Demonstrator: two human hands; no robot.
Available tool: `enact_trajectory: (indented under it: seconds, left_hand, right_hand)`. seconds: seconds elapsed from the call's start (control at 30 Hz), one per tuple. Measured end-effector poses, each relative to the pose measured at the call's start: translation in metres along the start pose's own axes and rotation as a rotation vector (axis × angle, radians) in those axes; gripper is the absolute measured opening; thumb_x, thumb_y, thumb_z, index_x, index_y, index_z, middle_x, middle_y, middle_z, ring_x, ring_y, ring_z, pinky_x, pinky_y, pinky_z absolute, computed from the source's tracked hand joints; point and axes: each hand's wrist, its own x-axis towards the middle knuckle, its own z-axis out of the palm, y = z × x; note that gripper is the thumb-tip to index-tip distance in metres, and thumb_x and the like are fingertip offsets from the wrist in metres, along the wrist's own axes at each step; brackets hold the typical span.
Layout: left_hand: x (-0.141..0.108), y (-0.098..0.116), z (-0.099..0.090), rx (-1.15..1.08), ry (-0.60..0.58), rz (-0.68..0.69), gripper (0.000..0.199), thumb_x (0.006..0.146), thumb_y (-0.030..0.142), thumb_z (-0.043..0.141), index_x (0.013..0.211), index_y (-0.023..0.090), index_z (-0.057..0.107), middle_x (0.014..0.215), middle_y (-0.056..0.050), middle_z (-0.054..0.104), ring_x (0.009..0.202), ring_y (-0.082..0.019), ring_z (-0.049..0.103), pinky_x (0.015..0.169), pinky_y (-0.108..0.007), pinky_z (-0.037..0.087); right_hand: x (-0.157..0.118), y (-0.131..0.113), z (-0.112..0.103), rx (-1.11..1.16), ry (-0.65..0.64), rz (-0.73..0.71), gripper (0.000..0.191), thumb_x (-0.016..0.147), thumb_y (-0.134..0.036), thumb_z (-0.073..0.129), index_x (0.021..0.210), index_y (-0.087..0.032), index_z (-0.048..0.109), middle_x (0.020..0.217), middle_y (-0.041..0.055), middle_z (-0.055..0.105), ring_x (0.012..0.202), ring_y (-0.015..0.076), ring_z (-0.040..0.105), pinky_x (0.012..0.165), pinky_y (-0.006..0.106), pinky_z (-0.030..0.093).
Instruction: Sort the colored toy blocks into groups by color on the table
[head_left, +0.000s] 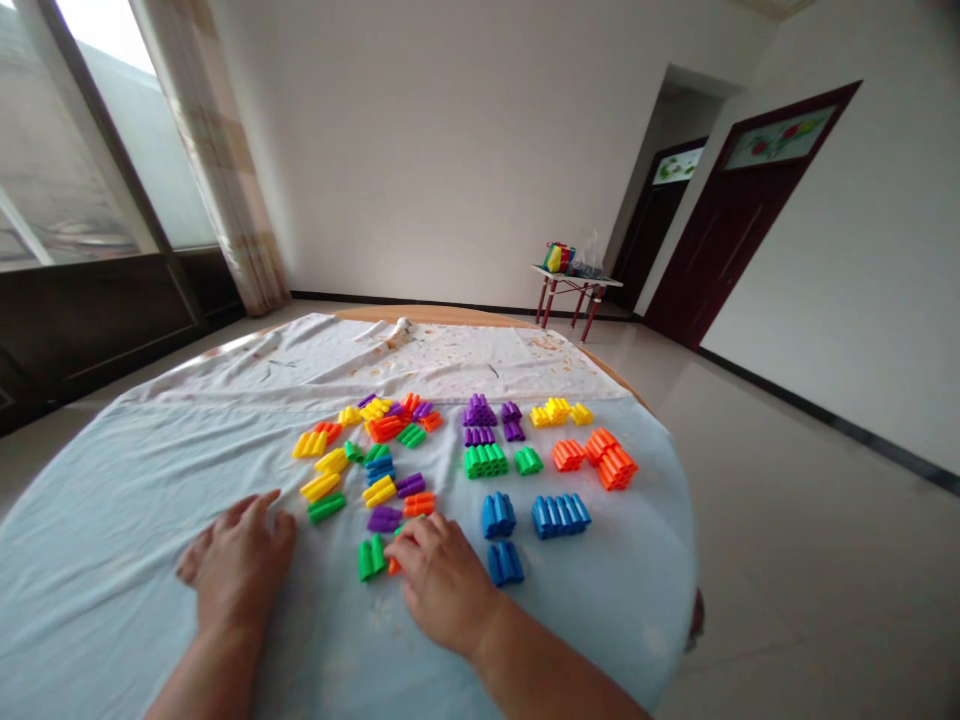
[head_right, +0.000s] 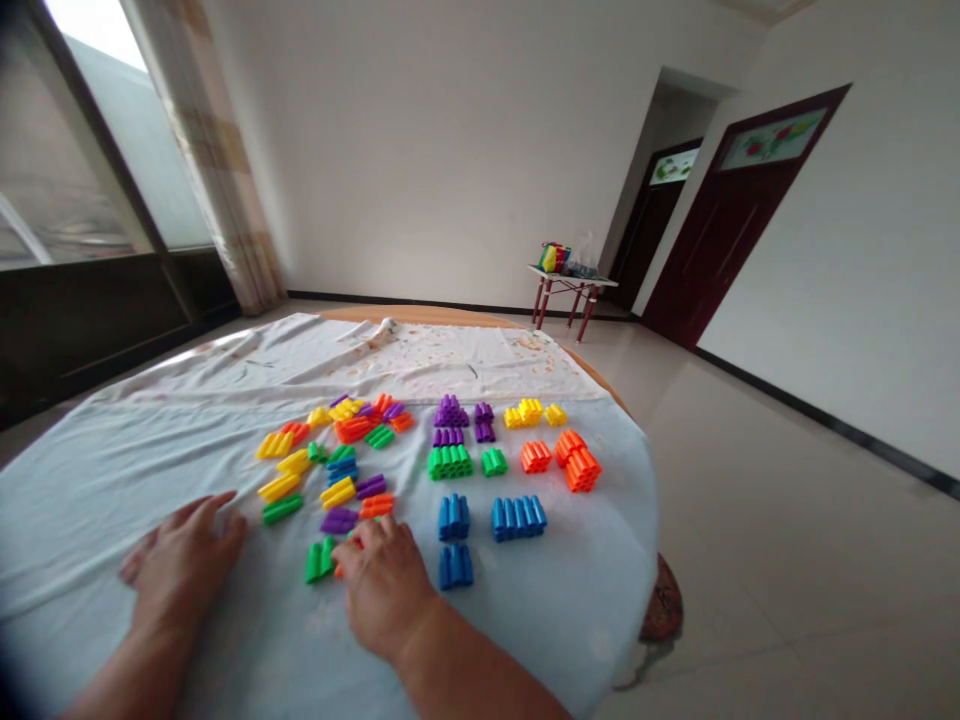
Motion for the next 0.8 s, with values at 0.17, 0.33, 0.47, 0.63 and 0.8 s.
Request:
enact_trajectory:
  seconds: [0.17, 0.33, 0.47, 0.63, 0.8]
  left_hand:
    - [-0.006, 0.006, -0.005, 0.038, -0.093, -0.038, 0.047, 0.083, 0.047, 0.038, 0.11, 0.022, 0.066, 0.126, -0.013, 0.058, 0.116, -0.036, 0.049, 0.099, -0.054, 0.034]
    - [-0.01, 0.014, -0.008, 0.069, -0.103, -0.055, 0.047, 0.084, 0.044, 0.034, 0.112, 0.022, 0.065, 0.127, -0.011, 0.057, 0.119, -0.033, 0.047, 0.101, -0.051, 0.033]
    - [-0.012, 0.018, -0.012, 0.074, -0.129, -0.073, 0.048, 0.084, 0.044, 0.032, 0.114, 0.022, 0.063, 0.129, -0.011, 0.056, 0.121, -0.033, 0.045, 0.102, -0.051, 0.031]
    - [-0.011, 0.018, -0.014, 0.052, -0.151, -0.088, 0.049, 0.083, 0.044, 0.032, 0.114, 0.022, 0.063, 0.129, -0.011, 0.056, 0.121, -0.032, 0.044, 0.102, -0.049, 0.03]
    - [-0.01, 0.016, -0.016, 0.052, -0.196, -0.077, 0.053, 0.083, 0.048, 0.029, 0.117, 0.023, 0.061, 0.131, -0.01, 0.054, 0.123, -0.032, 0.042, 0.104, -0.047, 0.027]
  right_hand:
    - [0.0, -0.001, -0.003, 0.007, -0.003, 0.008, 0.021, 0.085, -0.015, 0.055, 0.104, -0.022, 0.063, 0.106, 0.006, 0.058, 0.102, 0.0209, 0.05, 0.089, 0.034, 0.04]
    - [0.007, -0.008, -0.004, 0.003, 0.105, 0.082, 0.03, 0.078, -0.045, 0.068, 0.093, -0.019, 0.063, 0.097, 0.0061, 0.062, 0.102, 0.0234, 0.052, 0.088, 0.037, 0.038]
    - [0.009, -0.013, -0.003, -0.008, 0.06, 0.156, 0.041, 0.077, -0.06, 0.063, 0.082, -0.019, 0.064, 0.086, 0.0058, 0.065, 0.09, 0.0232, 0.057, 0.084, 0.038, 0.039]
    - [0.008, -0.008, -0.011, 0.11, 0.02, -0.042, 0.039, 0.075, -0.044, 0.072, 0.103, -0.018, 0.064, 0.1, 0.0051, 0.064, 0.102, 0.0203, 0.055, 0.094, 0.033, 0.038]
    - [0.007, -0.007, -0.008, 0.1, -0.108, -0.246, 0.036, 0.077, -0.022, 0.068, 0.112, -0.018, 0.062, 0.111, 0.0052, 0.061, 0.106, 0.0177, 0.053, 0.097, 0.029, 0.038]
